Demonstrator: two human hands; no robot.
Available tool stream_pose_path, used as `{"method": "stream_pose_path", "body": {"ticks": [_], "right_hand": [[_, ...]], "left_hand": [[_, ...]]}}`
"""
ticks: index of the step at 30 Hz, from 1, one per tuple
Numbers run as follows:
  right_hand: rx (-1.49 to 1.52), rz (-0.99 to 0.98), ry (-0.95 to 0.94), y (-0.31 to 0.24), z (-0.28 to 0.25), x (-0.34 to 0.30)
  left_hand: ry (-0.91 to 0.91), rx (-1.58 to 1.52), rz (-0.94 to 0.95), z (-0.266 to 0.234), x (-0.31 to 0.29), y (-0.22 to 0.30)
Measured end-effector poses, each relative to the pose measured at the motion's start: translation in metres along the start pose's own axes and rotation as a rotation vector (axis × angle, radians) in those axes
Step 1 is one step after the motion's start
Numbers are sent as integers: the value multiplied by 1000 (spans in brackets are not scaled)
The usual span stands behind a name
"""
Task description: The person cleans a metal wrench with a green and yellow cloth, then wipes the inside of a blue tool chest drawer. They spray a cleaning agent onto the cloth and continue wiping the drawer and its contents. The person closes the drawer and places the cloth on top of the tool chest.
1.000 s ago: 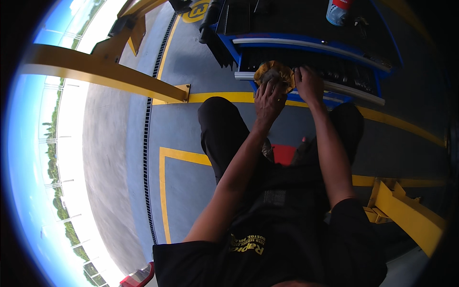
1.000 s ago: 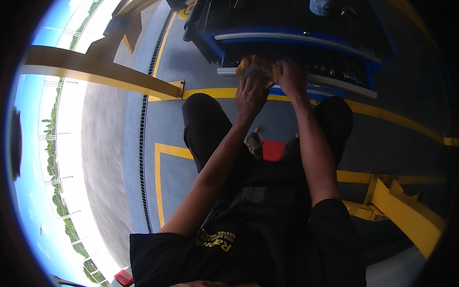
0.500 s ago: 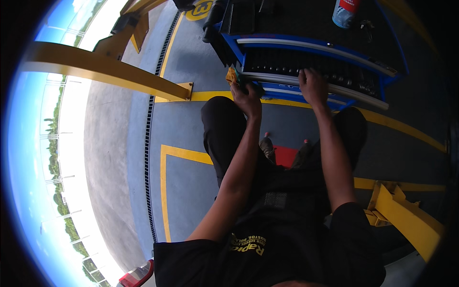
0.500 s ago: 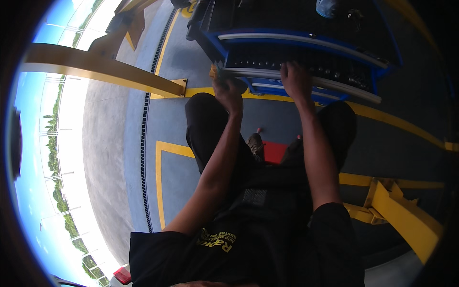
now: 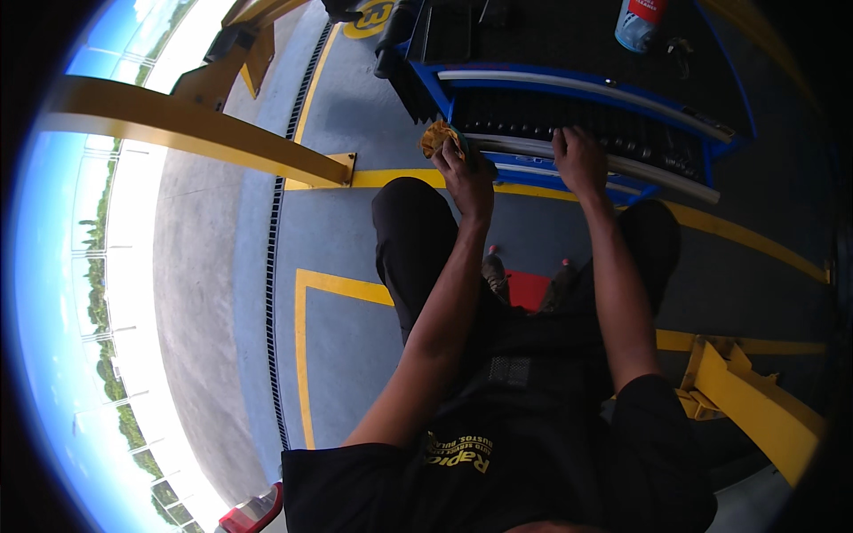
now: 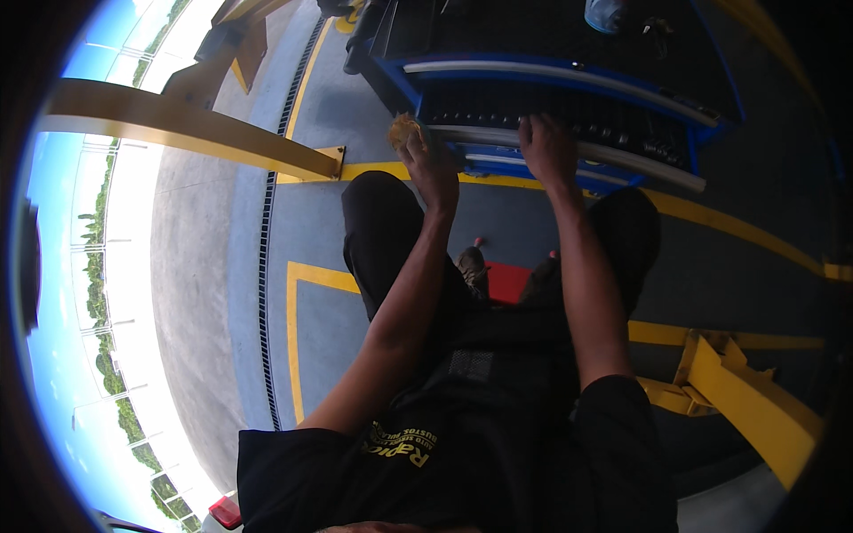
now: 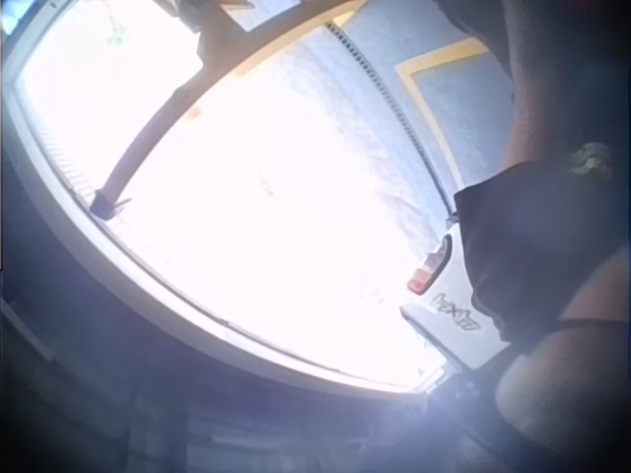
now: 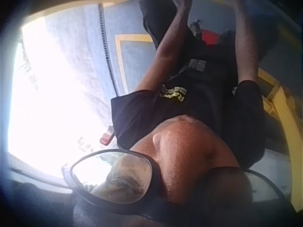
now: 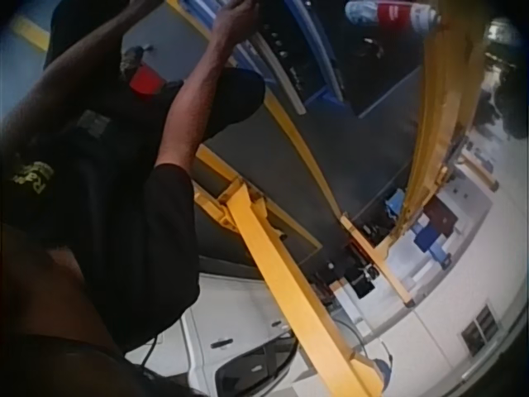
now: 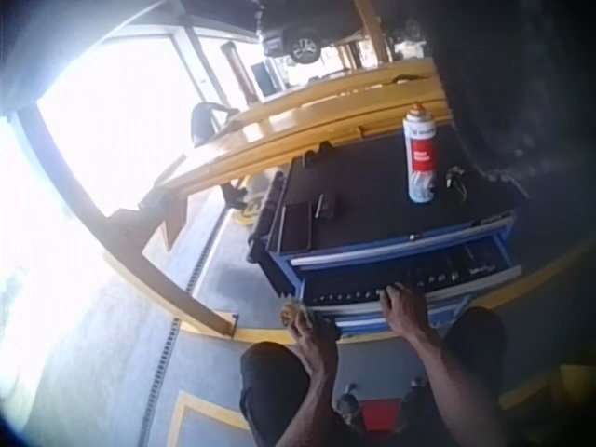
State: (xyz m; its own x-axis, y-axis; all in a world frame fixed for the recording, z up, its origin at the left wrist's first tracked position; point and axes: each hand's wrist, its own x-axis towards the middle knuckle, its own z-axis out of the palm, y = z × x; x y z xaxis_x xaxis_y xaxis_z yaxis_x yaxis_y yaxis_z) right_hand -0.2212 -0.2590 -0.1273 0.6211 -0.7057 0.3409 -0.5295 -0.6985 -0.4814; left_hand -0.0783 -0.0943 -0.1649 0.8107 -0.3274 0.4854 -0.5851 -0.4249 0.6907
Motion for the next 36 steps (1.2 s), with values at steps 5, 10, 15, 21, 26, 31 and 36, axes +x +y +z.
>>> {"method": "stream_pose_path", "body": {"ticks": [5,10,15,21,26,31,36], "right_hand": [[-10,-32,57,6,-4,-2],[8,-29,4,0,-8,-2],[-19,13,-7,7,-4,-2],[4,-30,37,5,-3,0],[6,-35,12,7,-3,0],[49,-32,60,7,-3,-1],[56,-46,26,1,-5,-3]], "left_hand": [[34,3,-67,-3,1,6],[150,81,-24,-9,13,-18],[74,154,132,-8,0,6],[134,222,182,-12,12,-14],[118,227,172,-10,6,-6],[-110,206,252,-7,-7,9],[106,159,31,-15,15,-26]]}}
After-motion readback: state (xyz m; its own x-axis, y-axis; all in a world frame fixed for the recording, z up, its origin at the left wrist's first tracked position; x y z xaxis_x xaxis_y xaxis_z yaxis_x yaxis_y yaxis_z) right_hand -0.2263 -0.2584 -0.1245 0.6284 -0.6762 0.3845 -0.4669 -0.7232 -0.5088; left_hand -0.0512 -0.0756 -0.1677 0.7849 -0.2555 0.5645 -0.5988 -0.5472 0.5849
